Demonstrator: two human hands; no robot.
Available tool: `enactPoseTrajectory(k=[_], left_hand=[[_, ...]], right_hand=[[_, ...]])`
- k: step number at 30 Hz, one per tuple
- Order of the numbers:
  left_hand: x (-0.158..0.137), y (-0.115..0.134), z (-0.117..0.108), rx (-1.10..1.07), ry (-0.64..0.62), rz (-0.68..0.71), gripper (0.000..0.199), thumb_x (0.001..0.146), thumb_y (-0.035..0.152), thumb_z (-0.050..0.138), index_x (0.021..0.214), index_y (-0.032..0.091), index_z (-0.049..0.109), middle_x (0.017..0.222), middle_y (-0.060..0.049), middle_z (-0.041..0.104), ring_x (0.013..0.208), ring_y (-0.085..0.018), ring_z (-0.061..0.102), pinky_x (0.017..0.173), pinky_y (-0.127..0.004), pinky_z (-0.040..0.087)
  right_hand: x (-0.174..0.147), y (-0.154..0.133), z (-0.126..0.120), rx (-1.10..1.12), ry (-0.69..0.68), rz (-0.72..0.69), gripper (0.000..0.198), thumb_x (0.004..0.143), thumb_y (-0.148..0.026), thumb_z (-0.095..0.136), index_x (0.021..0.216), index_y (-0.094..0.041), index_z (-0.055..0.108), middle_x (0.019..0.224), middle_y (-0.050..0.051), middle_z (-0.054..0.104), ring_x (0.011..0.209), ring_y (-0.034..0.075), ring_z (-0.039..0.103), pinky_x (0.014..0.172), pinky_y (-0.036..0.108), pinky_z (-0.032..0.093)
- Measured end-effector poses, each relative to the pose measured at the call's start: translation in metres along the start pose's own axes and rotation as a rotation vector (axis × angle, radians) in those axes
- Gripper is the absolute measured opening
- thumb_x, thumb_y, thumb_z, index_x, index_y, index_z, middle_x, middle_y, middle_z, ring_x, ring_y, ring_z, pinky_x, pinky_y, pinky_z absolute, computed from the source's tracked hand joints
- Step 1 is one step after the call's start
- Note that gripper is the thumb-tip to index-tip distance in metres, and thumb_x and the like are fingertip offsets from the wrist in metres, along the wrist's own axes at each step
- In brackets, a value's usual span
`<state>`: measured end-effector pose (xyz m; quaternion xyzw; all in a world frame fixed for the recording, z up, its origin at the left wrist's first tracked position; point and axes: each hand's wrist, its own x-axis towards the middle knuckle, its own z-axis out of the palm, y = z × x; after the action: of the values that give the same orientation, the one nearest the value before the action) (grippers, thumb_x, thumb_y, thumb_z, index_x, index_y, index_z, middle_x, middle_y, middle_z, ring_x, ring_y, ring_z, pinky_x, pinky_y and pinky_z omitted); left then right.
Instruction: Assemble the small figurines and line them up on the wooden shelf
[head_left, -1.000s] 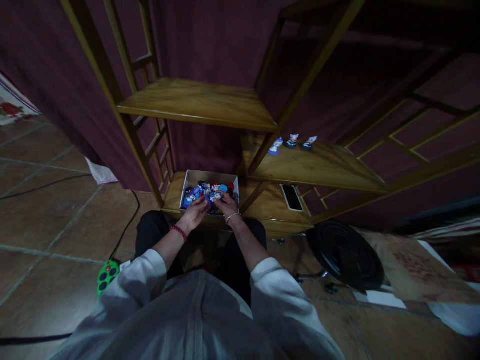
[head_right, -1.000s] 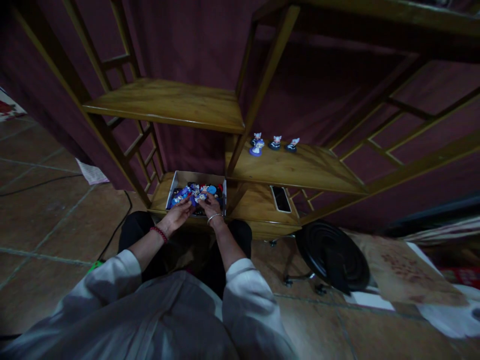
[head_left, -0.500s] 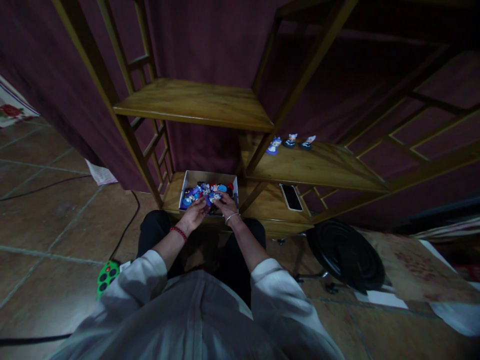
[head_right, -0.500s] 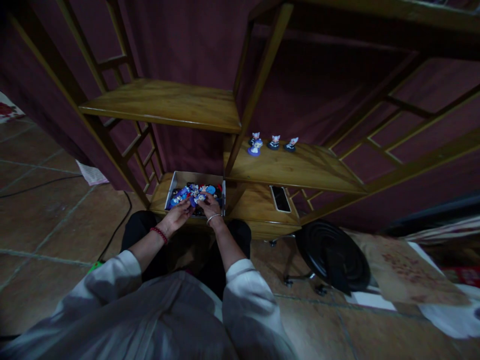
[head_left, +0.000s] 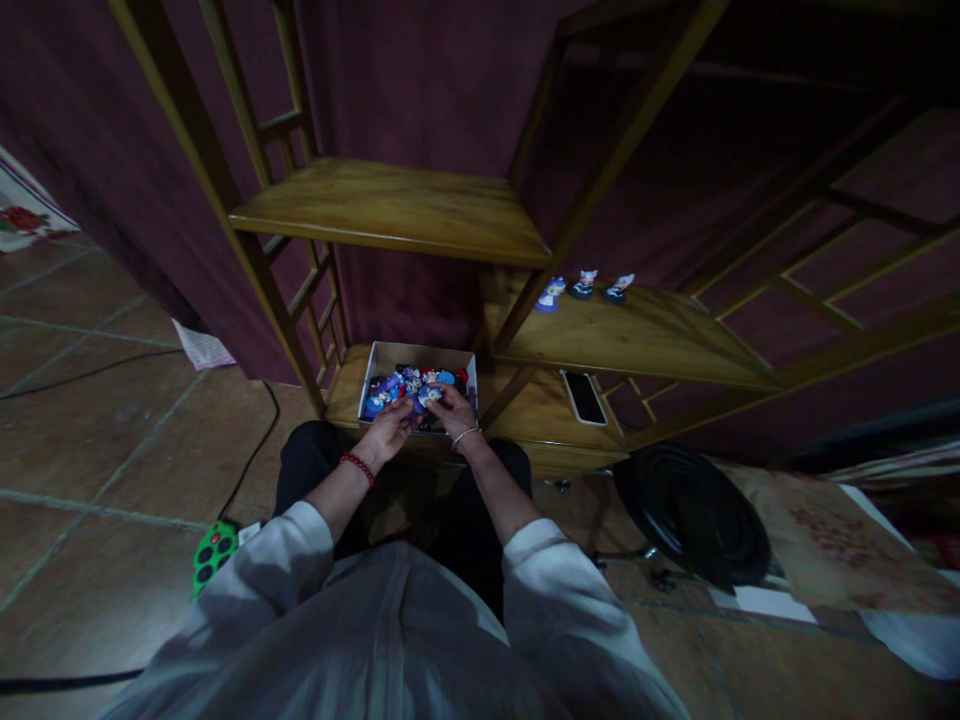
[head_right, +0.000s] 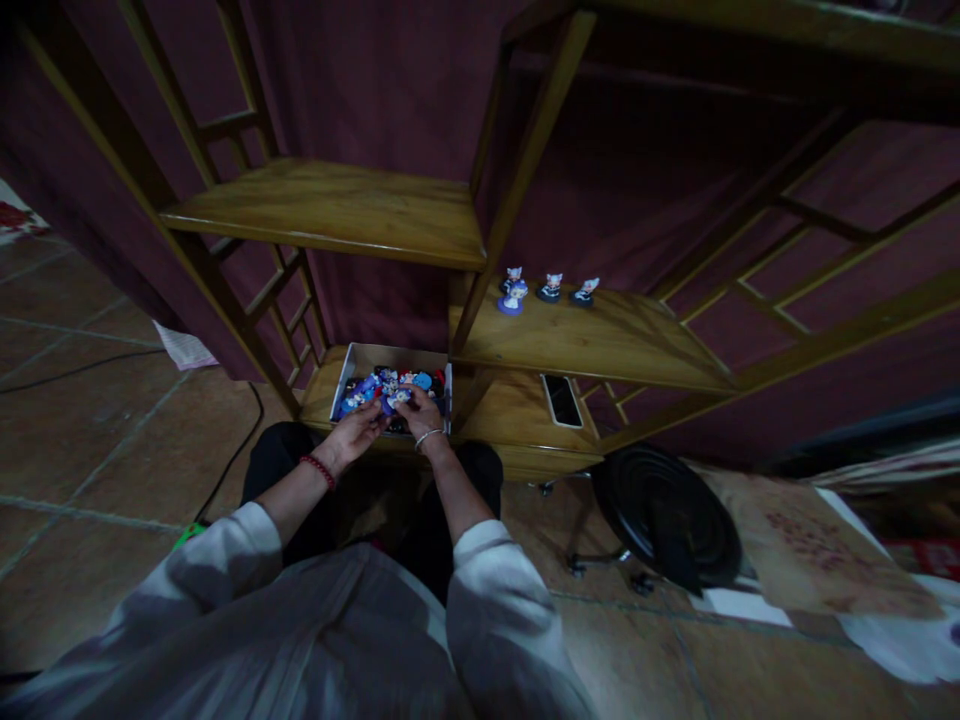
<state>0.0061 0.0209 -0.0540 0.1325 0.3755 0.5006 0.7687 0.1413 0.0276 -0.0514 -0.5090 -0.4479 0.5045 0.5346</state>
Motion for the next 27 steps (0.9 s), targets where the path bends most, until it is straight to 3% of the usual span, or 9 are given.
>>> enactPoseTrajectory(k=[19, 27], left_hand=[[0.005, -0.001, -0.003, 0.025, 0.054, -0.015, 0.003, 0.078, 0.010, 0.058, 0.079, 0.013, 0.059, 0.070, -0.002, 0.063, 0.067, -0.011, 0.062, 0.067, -0.024, 0.052], [0.012, -0.006, -0.004, 0.057, 0.070, -0.042, 0.010, 0.079, 0.012, 0.058, 0.088, 0.014, 0.062, 0.079, -0.003, 0.065, 0.072, -0.011, 0.062, 0.068, -0.024, 0.053]], right_hand=[[0.004, 0.010, -0.005, -0.129, -0.065, -0.026, 0.038, 0.062, -0.029, 0.065, 0.099, -0.022, 0.060, 0.083, -0.002, 0.066, 0.079, 0.015, 0.060, 0.080, 0.030, 0.046], [0.005, 0.018, -0.004, -0.111, -0.073, 0.017, 0.042, 0.062, -0.031, 0.065, 0.102, -0.021, 0.057, 0.080, -0.001, 0.066, 0.074, 0.015, 0.060, 0.073, 0.029, 0.048]])
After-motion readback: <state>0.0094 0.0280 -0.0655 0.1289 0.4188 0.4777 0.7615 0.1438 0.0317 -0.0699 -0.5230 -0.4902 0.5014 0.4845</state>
